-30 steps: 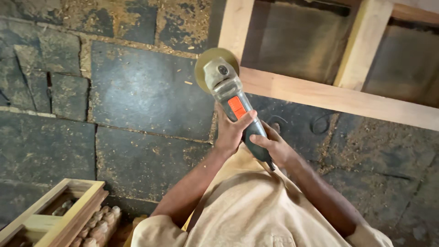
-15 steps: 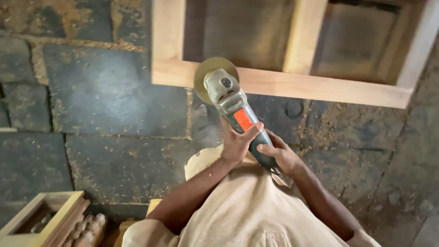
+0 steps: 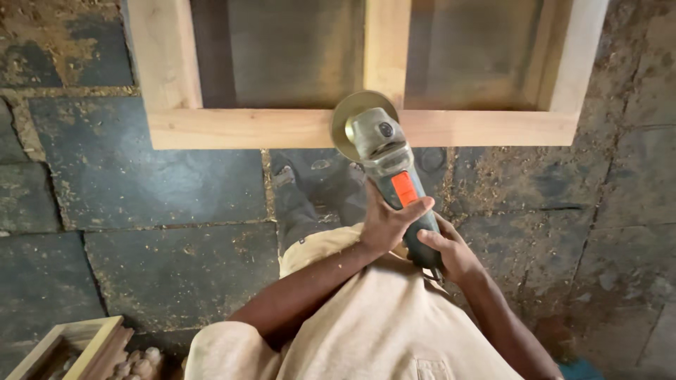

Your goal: The person uses an angle grinder with a sanding disc to smooth the surface of a wooden frame lying on the floor. They systematically move the tool along the edges and flat surfaces of the frame, generating wood dust.

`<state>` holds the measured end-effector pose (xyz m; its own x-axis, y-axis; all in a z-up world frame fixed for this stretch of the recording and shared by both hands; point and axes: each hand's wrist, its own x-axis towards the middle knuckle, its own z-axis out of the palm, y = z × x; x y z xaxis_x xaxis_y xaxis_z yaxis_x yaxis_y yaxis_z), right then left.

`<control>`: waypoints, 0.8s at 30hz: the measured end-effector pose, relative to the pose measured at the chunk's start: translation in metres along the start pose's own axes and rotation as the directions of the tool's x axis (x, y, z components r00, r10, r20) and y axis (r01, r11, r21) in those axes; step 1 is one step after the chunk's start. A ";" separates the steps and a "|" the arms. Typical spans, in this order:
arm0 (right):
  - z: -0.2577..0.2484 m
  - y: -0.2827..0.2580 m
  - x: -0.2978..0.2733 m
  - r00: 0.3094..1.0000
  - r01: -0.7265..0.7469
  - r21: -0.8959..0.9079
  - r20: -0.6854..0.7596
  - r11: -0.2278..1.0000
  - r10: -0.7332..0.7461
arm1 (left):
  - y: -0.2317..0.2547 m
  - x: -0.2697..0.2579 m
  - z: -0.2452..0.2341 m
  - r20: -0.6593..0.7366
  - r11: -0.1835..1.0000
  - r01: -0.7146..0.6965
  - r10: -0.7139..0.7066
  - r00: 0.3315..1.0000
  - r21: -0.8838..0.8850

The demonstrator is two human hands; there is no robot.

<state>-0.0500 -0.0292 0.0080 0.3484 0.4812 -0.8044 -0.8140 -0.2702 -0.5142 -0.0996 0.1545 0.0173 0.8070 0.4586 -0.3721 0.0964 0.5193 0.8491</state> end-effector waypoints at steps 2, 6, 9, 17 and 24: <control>-0.012 -0.001 -0.004 1.000 0.017 0.009 -0.008 1.000 -0.017 | -0.006 0.003 0.016 0.030 0.992 0.073 -0.070 0.997 -0.103; -0.031 -0.007 -0.013 0.997 0.073 0.024 -0.001 0.997 -0.073 | -0.018 0.010 0.042 0.109 0.958 0.069 -0.040 0.993 -0.280; -0.044 -0.007 -0.018 0.998 0.056 0.073 -0.041 0.996 -0.054 | -0.026 0.013 0.057 0.104 0.994 0.039 -0.028 0.994 -0.098; -0.085 0.013 -0.030 0.991 0.103 0.142 -0.093 0.985 -0.091 | -0.050 0.013 0.088 0.230 0.992 0.093 -0.070 0.971 -0.089; -0.122 0.026 -0.041 0.970 0.191 0.280 -0.199 0.941 -0.138 | -0.075 0.029 0.137 0.367 0.991 0.131 -0.115 0.923 -0.020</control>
<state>-0.0287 -0.1578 -0.0083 0.5430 0.3381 -0.7686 -0.8293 0.0719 -0.5542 -0.0040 0.0304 -0.0056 0.9478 0.0991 -0.3031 0.1896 0.5892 0.7854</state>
